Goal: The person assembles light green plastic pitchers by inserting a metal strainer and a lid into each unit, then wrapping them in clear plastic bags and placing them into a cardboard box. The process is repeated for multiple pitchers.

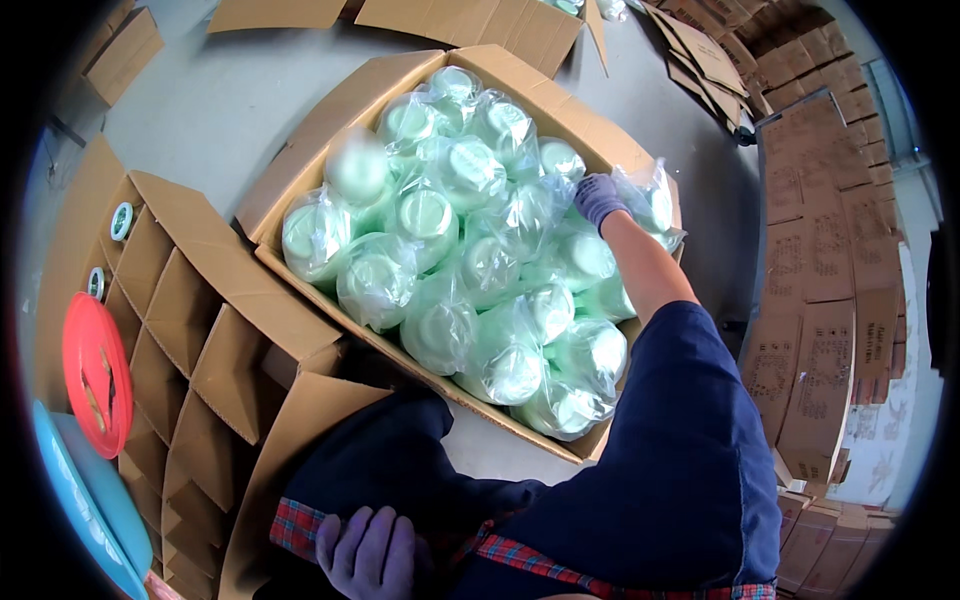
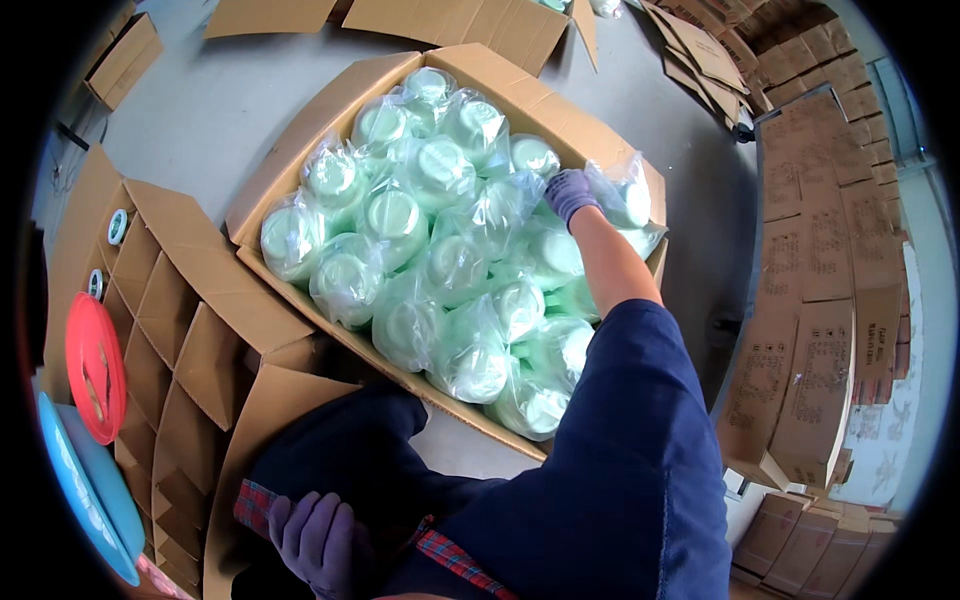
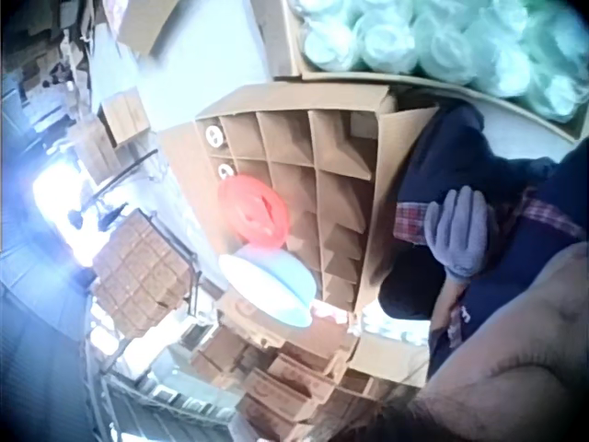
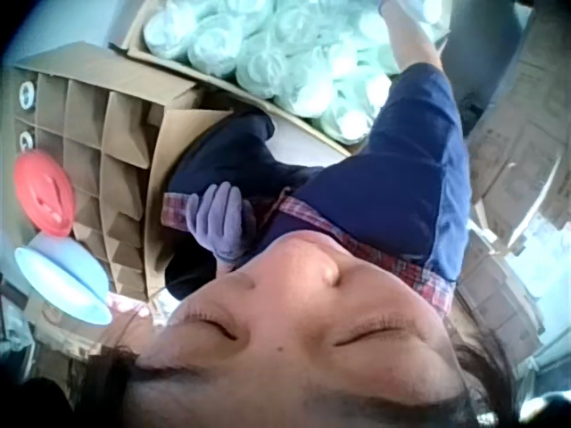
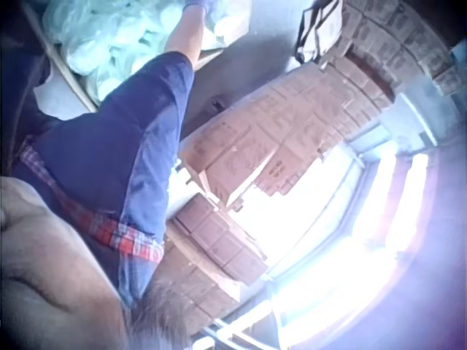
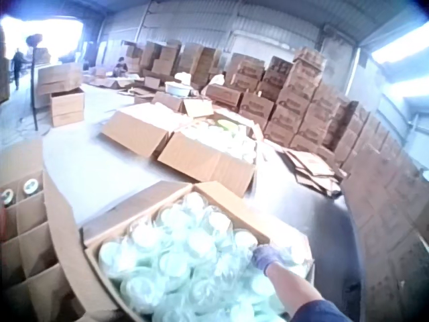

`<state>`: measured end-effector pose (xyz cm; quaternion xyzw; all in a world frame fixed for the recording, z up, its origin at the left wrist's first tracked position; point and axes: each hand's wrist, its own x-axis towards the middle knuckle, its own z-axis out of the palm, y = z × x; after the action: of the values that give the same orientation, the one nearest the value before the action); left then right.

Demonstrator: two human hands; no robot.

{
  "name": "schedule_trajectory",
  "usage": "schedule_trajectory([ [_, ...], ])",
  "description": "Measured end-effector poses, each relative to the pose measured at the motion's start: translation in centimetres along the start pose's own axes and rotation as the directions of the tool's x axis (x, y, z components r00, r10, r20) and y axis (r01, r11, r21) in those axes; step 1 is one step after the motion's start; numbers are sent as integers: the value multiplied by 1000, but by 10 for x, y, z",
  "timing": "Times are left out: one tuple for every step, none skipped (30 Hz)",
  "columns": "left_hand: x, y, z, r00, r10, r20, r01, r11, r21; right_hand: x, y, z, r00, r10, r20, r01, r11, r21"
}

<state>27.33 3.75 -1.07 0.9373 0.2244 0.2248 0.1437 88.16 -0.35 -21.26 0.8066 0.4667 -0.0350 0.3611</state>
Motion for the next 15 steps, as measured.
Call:
schedule_trajectory([
  [2, 0, -2, 1000, 0, 26, 0, 1000, 13, 8, -12, 11, 999, -31, 8, 31, 999, 15],
  [4, 0, -1, 999, -1, 43, 1, 1000, 6, 15, -25, 21, 994, -24, -102, 28, 999, 41],
  [5, 0, -1, 998, -2, 59, 2, 1000, -1, 23, -33, 29, 992, -21, -127, 31, 997, 72],
  [6, 0, -1, 997, 0, 73, 1, 1000, -8, 30, -37, 36, 992, -26, -127, 40, 993, 109],
  [7, 1, -2, 997, -14, 75, 14, 1000, -9, 36, -40, 42, 992, -40, -119, 57, 988, 146],
  [7, 1, -2, 996, -19, 83, 19, 1000, -2, 43, -45, 48, 992, -63, -113, 83, 979, 185],
  [7, 1, -1, 997, -20, 79, 20, 1000, 0, 47, -43, 49, 990, -86, -112, 108, 971, 214],
  [7, 1, -1, 997, -19, 74, 19, 1000, 2, 48, -41, 50, 986, -115, -119, 142, 959, 246],
  [6, 2, -2, 997, -22, 71, 22, 1000, 13, 45, -40, 53, 981, -147, -127, 178, 943, 281],
  [8, 3, -1, 998, -27, 61, 26, 1000, 15, 39, -34, 49, 966, -192, -172, 238, 919, 313],
  [9, 5, 0, 998, -29, 52, 28, 999, 17, 32, -26, 45, 953, -236, -188, 289, 894, 342],
  [9, 6, 1, 999, -22, 38, 22, 1000, 9, 22, -18, 43, 935, -274, -226, 342, 865, 366],
  [8, 9, 3, 1000, -19, 18, 19, 1000, 23, 11, -16, -4, 955, -138, 262, 65, 961, 270],
  [7, 13, 2, 1000, -18, -13, 18, 999, 37, -30, -3, -73, 962, -132, 240, -21, 838, 545],
  [6, 14, -2, 1000, 16, 0, -16, 1000, 17, -64, 7, -75, 998, 6, -55, 28, 803, 595],
])
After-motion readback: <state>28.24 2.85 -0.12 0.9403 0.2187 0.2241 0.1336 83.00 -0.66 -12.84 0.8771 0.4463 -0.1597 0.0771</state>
